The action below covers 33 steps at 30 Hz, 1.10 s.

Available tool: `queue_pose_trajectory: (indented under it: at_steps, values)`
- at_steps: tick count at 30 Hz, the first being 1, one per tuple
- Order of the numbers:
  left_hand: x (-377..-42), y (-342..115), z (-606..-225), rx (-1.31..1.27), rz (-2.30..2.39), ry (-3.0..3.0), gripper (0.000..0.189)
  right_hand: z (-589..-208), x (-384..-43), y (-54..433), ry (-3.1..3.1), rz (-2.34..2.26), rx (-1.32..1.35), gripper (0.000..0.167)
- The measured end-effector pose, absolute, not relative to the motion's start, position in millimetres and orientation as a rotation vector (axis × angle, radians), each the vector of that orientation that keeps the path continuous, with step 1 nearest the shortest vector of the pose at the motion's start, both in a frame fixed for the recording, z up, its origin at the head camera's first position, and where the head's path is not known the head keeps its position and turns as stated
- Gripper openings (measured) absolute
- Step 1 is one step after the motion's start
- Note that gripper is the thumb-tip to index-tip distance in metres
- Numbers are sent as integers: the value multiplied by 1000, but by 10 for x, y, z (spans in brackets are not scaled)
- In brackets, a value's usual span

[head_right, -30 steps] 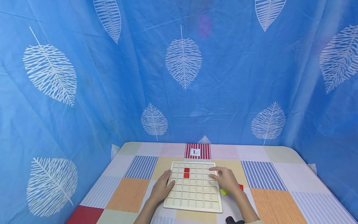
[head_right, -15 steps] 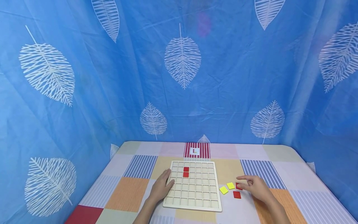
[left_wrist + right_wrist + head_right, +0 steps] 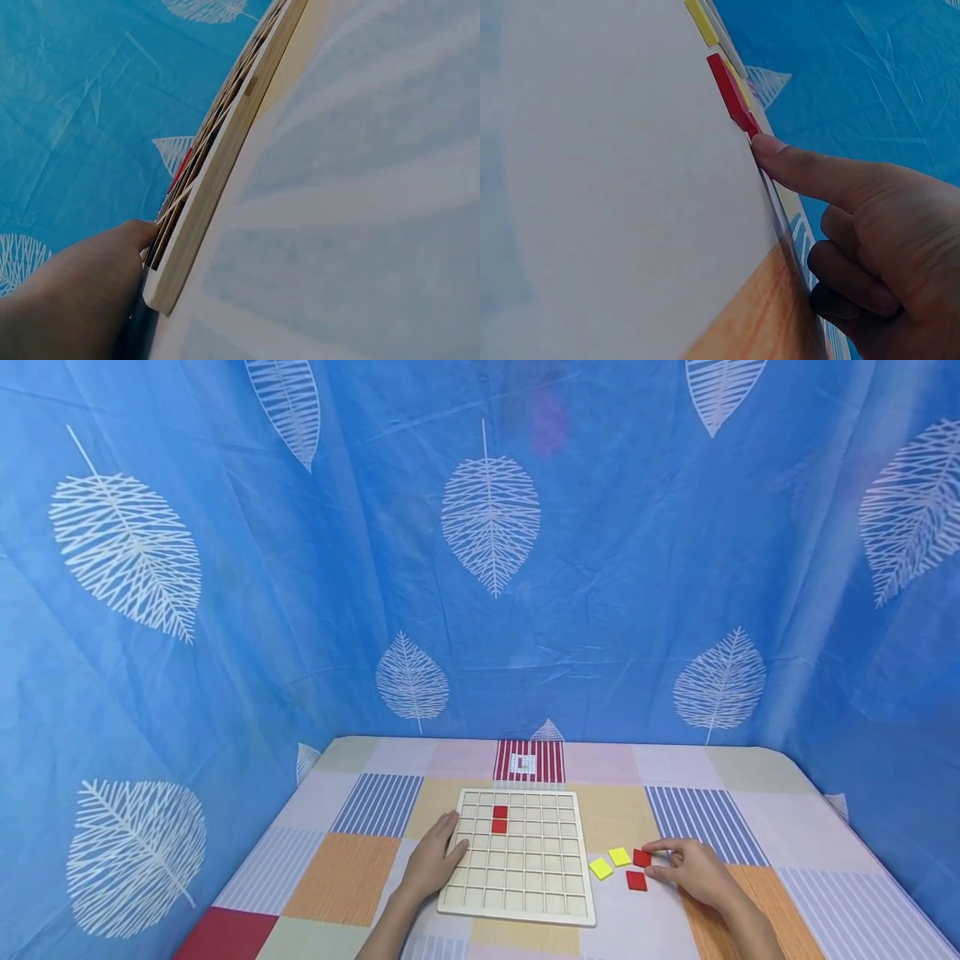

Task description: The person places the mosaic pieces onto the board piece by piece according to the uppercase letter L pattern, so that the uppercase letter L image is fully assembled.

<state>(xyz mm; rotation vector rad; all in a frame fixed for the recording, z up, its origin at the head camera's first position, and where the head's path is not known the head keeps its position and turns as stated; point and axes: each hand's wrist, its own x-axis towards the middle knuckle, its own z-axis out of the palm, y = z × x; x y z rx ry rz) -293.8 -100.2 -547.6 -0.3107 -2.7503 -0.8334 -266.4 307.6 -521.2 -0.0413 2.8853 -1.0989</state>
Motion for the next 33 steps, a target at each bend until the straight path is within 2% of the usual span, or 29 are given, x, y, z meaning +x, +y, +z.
queue_pose_trajectory:
  at_steps: [6,14,26,33]
  values:
    - [-2926,-1012,-5462,-319,-842,-2747,56,-5216,-2665,3087,2866,-1140,-20,41]
    - [-2924,-1032,-5486,-325,-839,-2746,55,-5069,-2682,2936,2962,-1168,-24,48]
    - [-2921,-1032,-5474,-333,-835,-2744,55,-4839,-2864,2112,3104,-1295,-505,30]
    - [-2921,-1033,-5466,-333,-824,-2743,55,-4848,-2927,1578,3073,-1270,-556,28]
